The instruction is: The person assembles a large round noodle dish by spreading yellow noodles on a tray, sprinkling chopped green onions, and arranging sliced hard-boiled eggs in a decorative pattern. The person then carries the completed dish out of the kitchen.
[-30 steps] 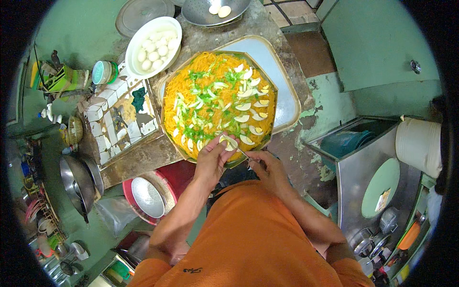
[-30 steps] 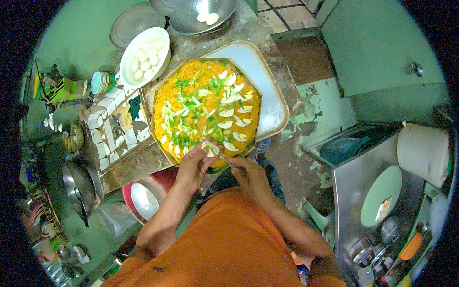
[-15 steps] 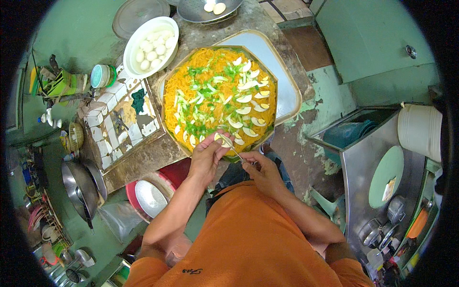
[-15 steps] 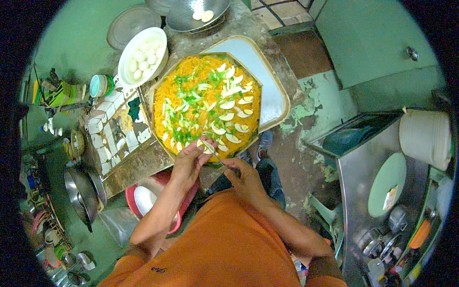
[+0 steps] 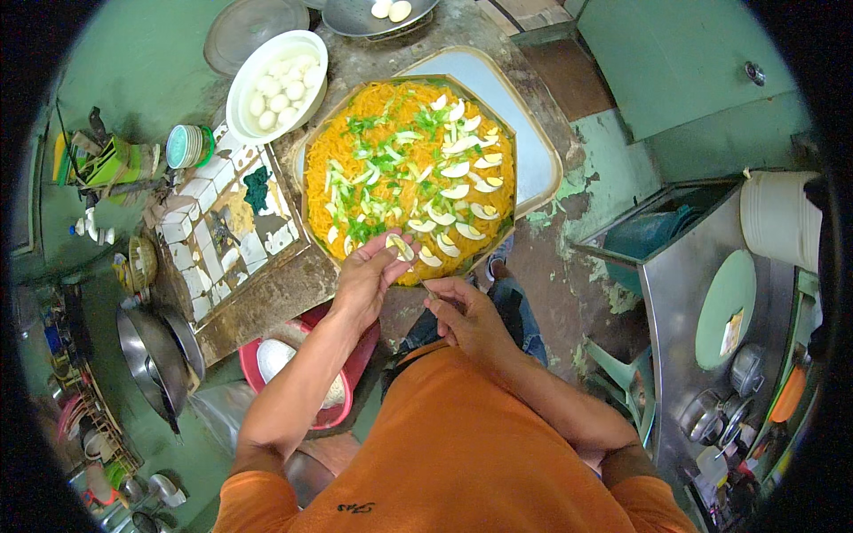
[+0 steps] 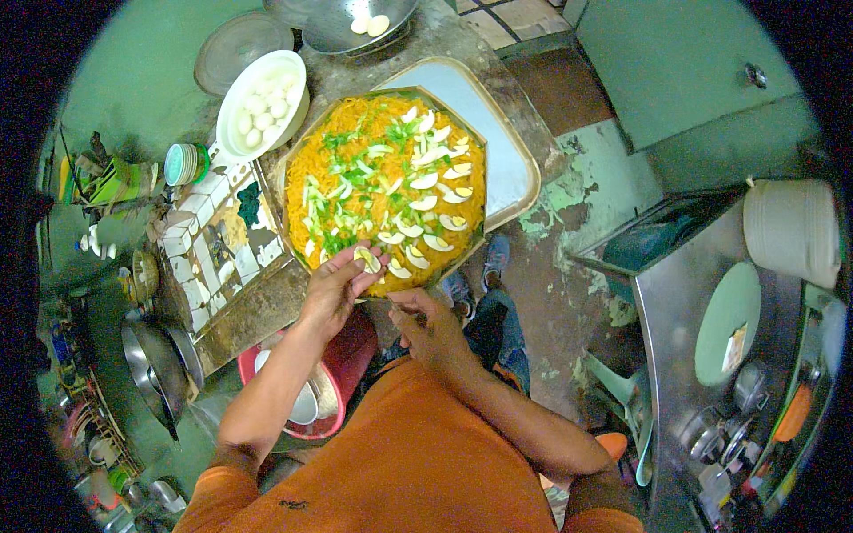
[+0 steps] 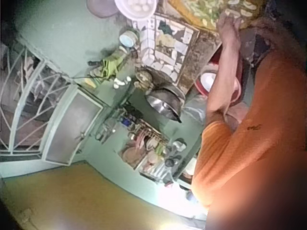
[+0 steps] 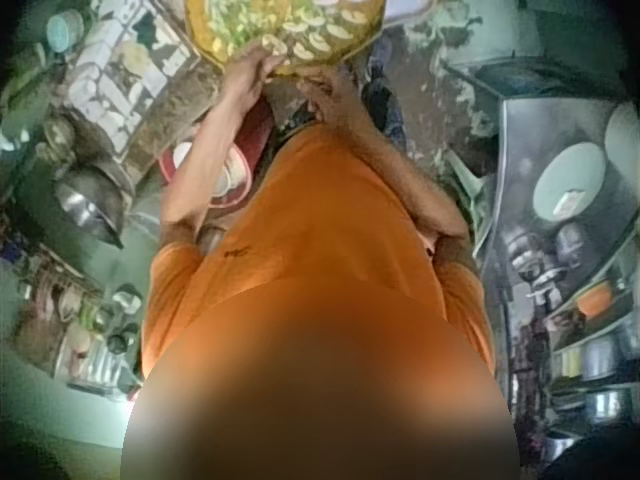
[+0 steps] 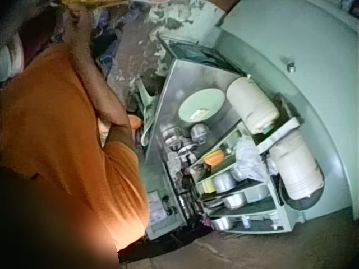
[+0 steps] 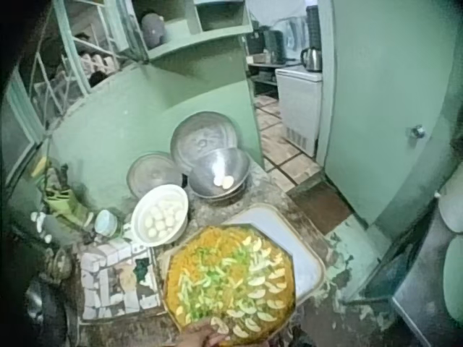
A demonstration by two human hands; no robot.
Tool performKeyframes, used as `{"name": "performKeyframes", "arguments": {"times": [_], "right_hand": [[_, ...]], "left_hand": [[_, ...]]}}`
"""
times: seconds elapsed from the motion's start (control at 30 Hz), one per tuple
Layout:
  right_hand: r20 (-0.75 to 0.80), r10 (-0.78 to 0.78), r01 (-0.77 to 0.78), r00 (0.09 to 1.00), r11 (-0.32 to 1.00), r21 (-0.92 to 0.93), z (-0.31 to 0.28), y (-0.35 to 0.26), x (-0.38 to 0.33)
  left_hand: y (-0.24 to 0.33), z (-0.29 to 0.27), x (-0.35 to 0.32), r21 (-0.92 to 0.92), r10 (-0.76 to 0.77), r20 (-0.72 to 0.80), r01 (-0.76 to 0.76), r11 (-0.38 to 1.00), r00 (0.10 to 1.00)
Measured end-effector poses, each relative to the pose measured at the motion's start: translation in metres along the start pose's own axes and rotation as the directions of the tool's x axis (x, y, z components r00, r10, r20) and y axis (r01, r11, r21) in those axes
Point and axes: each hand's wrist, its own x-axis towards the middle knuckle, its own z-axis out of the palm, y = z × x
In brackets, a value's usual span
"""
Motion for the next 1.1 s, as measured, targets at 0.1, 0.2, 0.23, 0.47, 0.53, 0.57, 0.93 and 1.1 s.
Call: {"name": "performKeyframes", "arguments": {"times": [0.1,0.2,0.23,0.47,0.53,0.57,0.93,1.1], "right_hand": [[-0.072,-0.104,0.093,0.992,0.985,-0.144,0.003,0.020,0.008],[-0.069,-0.177,0.166,0.982,0.976,-0.138,0.012,0.031,0.020],[-0.075,-0.189,0.182,0.979,0.979,-0.090,0.016,0.030,0.023],[-0.079,0.075,-0.042,0.994,0.934,0.356,0.041,0.009,0.028],[-0.049,0.054,-0.034,0.997,0.940,0.340,0.045,0.014,0.021],[-0.024,0.032,-0.023,0.999,0.950,0.312,0.047,0.019,0.018],[-0.109,0.117,-0.050,0.987,0.872,0.487,0.082,0.033,0.051],[0.044,-0.002,-0.015,0.999,0.918,0.396,0.068,0.008,0.028]], "left_hand": [[0.005,-0.011,-0.003,0.034,-0.075,-0.008,0.075,0.997,0.997],[0.014,-0.022,0.002,0.069,-0.088,-0.022,0.090,0.994,0.996],[0.018,-0.025,0.005,0.103,-0.076,-0.028,0.078,0.992,0.997],[0.030,-0.027,0.018,0.256,0.006,-0.078,0.015,0.966,0.997],[0.033,-0.029,0.014,0.248,0.005,-0.057,0.010,0.969,0.998],[0.034,-0.031,0.011,0.231,-0.024,-0.048,0.034,0.972,0.999],[0.053,-0.045,0.021,0.277,-0.020,-0.088,0.043,0.960,0.996],[0.062,-0.047,0.011,0.505,0.118,-0.095,-0.054,0.861,0.989]]}}
